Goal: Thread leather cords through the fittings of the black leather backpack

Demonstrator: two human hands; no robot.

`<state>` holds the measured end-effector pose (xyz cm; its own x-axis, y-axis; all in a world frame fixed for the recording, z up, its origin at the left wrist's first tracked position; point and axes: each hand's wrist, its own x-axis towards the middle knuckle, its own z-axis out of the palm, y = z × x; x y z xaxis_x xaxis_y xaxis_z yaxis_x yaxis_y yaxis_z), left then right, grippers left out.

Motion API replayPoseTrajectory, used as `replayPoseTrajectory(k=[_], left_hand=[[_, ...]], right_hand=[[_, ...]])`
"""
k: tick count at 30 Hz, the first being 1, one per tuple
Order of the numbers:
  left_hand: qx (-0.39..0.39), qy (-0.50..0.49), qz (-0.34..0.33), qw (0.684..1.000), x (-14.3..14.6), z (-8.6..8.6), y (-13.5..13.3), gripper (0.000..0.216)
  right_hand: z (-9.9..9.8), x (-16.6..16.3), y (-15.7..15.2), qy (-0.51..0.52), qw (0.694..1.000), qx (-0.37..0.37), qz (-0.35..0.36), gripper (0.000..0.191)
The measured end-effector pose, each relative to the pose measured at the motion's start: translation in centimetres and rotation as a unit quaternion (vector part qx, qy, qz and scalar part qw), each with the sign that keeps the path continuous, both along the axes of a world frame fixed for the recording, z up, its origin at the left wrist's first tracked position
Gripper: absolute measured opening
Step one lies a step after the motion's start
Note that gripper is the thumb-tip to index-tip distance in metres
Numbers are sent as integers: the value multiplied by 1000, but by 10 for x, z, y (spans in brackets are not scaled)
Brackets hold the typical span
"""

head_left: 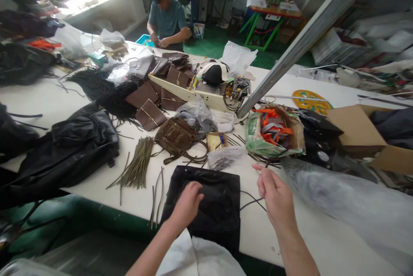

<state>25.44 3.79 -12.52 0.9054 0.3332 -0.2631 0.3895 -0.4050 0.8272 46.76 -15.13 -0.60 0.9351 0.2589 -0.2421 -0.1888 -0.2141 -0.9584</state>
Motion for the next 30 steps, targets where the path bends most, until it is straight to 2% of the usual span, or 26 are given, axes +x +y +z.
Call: replayPoseTrajectory(k=[2,4,6,8,10,13,16,21,23,26,30], left_hand=[[167,26,-36,985,17,-15,33,59],[219,55,-136,965,35,-29,62,65],[185,117,-215,952,53,-41,86,39],[148,166,-230,947,69,-51,103,18],[129,177,-213,952,81,-60,114,16],[77,172,-210,959,91,-69,123,14],[-8,174,-224,959,92,-74,129,18],[-110,176,-211,955,83,-77,134,32],[-137,171,-204,954,80,-77,133,31],[-167,160,-207,950,78,-77,131,26],[-175,151,-203,952,80,-74,127,22]], right_hand=[[2,-9,1,-29,998,-48,40,54],[-6,-20,5,-13,997,-46,63,56],[-14,-27,8,16,998,-20,63,53],[-16,-30,7,41,998,11,53,47],[-12,-29,2,55,997,24,43,44],[-12,-27,0,25,997,-51,55,44],[-40,-41,15,5,990,-102,94,45],[-123,-96,54,72,987,-80,117,43],[-145,-114,59,68,987,-95,113,39],[-153,-122,56,33,981,-124,143,38],[-143,-116,56,-28,975,-145,164,36]])
